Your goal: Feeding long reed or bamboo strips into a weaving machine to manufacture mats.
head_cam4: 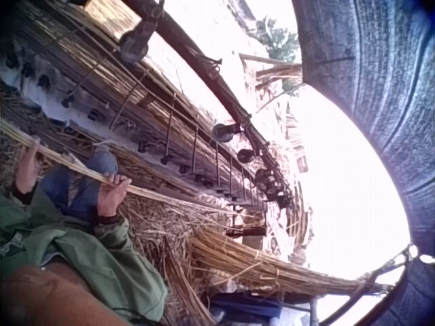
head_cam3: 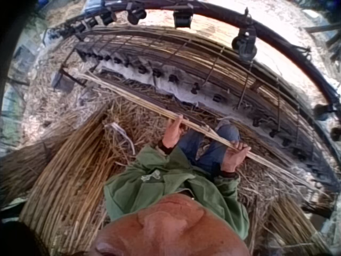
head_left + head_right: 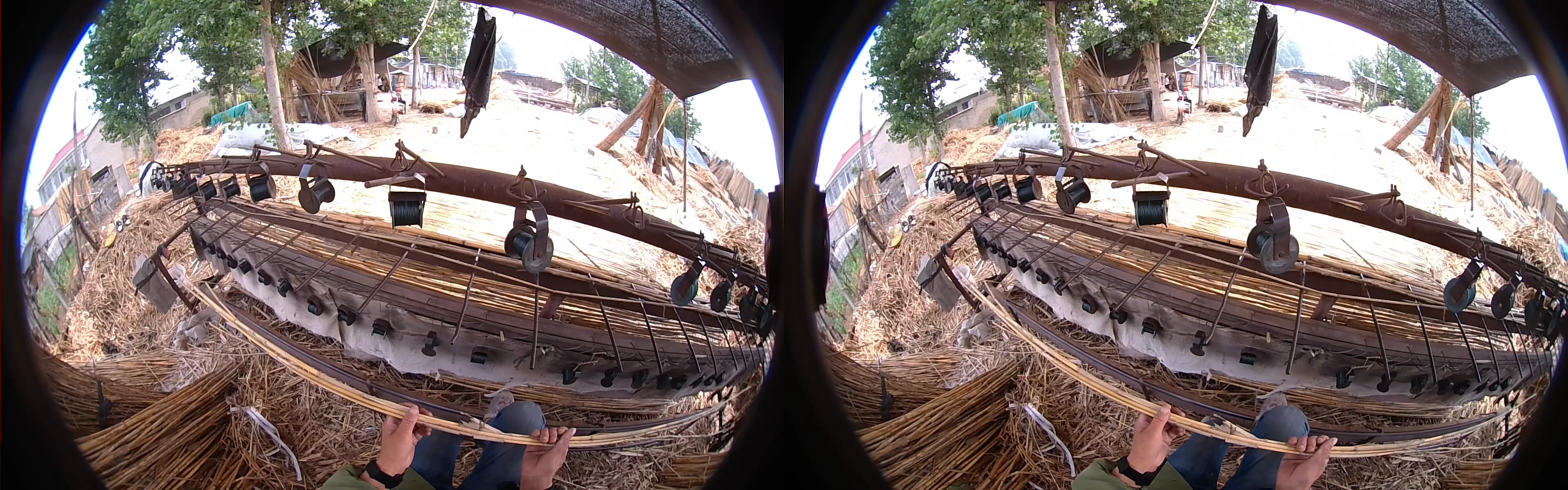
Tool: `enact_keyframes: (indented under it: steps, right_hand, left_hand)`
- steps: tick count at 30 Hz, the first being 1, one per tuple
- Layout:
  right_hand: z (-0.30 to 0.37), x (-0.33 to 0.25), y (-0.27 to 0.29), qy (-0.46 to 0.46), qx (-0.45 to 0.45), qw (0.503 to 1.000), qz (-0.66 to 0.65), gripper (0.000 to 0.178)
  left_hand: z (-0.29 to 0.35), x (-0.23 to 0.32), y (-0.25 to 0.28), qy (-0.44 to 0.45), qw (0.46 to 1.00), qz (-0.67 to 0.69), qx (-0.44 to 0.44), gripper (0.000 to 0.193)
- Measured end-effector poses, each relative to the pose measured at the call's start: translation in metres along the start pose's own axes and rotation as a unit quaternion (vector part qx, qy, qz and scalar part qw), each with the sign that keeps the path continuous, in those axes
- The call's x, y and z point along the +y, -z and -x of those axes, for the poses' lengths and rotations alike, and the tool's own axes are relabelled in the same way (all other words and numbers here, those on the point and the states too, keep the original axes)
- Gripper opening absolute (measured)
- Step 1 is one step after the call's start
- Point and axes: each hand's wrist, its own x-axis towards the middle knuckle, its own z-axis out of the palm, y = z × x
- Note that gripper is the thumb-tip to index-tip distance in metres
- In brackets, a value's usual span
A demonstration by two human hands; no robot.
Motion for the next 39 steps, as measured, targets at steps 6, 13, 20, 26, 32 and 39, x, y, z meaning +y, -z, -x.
enact_keyframes:
  steps: [6, 13, 20, 26, 32, 39]
  right_hand:
    - [-0.0006, -0.0001, -0.0006, -0.004, 0.022, 1.0, -0.004, 0.03]
    - [-0.0003, 0.001, 0.0025, -0.007, -0.008, 1.0, -0.012, 0.029]
    - [-0.0018, 0.0006, 0.0008, -0.018, 0.017, 0.999, -0.027, 0.028]
    - [-0.0037, 0.0011, 0.0023, -0.019, 0.022, 0.999, -0.025, 0.029]
    - [-0.0064, 0.0025, 0.0059, -0.019, 0.014, 0.999, -0.029, 0.03]
    - [-0.0064, 0.0024, 0.0061, -0.021, 0.019, 0.999, -0.024, 0.03]
  left_hand:
    - [-0.0002, -0.0003, 0.001, 0.002, 1.0, -0.001, -0.007, 0.017]
    - [-0.0004, -0.0001, 0.0012, 0.002, 1.0, 0.001, 0.001, 0.015]
    - [-0.001, -0.0009, 0.002, 0.009, 1.0, 0.011, -0.001, 0.015]
    - [-0.0016, -0.0017, 0.0024, 0.008, 1.0, 0.008, 0.0, 0.016]
    - [-0.0013, -0.0016, 0.0023, 0.004, 1.0, 0.004, 0.005, 0.016]
    - [-0.0008, -0.0008, 0.0018, 0.0, 1.0, 0.0, 0.007, 0.017]
